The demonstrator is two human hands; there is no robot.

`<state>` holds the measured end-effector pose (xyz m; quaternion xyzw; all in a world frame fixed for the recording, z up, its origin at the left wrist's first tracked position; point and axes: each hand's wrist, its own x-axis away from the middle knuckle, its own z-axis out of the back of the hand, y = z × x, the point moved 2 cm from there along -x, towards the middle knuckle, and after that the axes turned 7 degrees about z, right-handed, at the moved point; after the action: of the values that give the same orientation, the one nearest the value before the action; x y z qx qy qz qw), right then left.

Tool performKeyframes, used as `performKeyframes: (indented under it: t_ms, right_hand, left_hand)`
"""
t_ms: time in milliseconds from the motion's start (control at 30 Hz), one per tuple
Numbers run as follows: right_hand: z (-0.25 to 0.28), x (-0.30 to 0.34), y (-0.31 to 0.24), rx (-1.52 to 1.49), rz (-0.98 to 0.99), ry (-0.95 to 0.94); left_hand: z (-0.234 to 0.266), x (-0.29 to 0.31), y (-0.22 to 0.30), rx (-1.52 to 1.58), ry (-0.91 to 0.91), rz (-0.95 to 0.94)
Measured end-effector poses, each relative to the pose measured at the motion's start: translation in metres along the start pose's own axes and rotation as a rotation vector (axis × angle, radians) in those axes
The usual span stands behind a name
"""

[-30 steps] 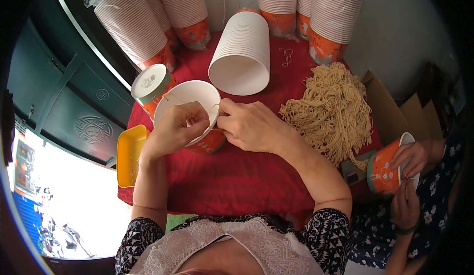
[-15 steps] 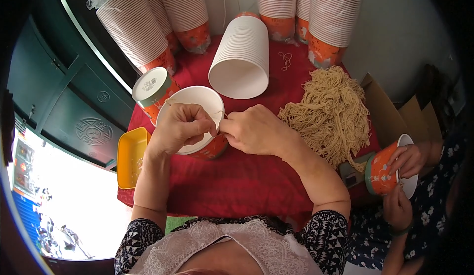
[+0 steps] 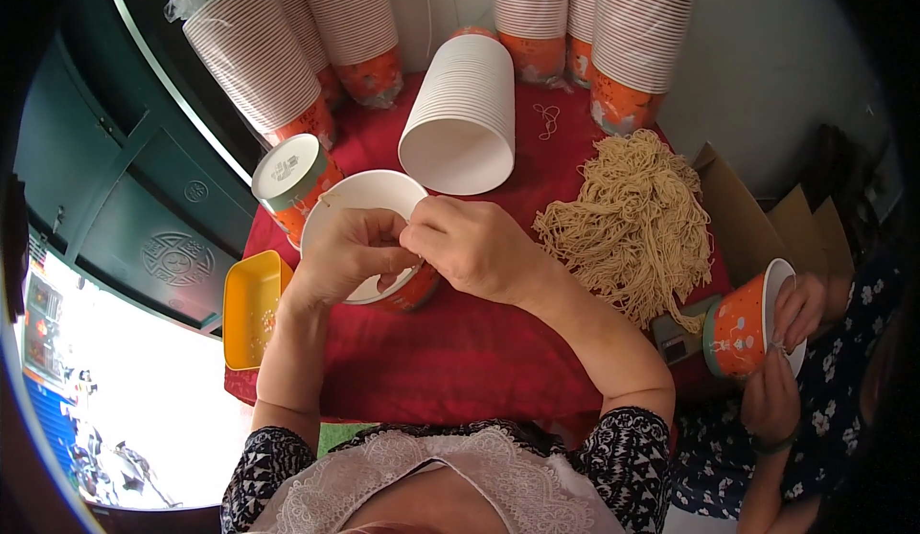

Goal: Assembling decorative paper buckets by threading and tying yellow string handles through holes.

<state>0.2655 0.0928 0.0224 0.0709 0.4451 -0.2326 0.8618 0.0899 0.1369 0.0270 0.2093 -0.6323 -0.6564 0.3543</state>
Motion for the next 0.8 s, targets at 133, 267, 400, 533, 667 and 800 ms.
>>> performKeyframes:
  t_ms: [133,267,400,533,667,800]
  right_hand:
    - [-0.0037,-0.0029,-0.0020,0.019,-0.023,0.070]
    - [0.0020,-0.0020,0.0004,-0.205,-0.391,0.094]
    - [0.0041,0.0021,0.0021,-0.241,-0.374,-0.042]
    - [0.0045,0.0008,-0.0011,-0.277,-0.435,-0.135]
    - [-0.0010,0.0045,0.0028,-0.310,-0.446,-0.136]
    - [-0.0026,0.0051,0.0036,-0.338,-0.479,-0.115]
  left_hand:
    - [0.0021,-0.0021,-0.0061,-0.100,-0.004,0.005]
    - [0.0029,-0.0023,-0.0056,-0.052,-0.036,-0.002]
    - [0.0050,-0.0020,-0.0046,-0.041,-0.014,0.009]
    - [0.0059,-0.0026,-0.0050,-0.048,-0.006,0.004]
    - [0.0056,-0.0040,-0.0056,-0.059,-0.011,-0.021]
    - [0.0047,-0.0028,-0.0034,-0.081,0.003,-0.015]
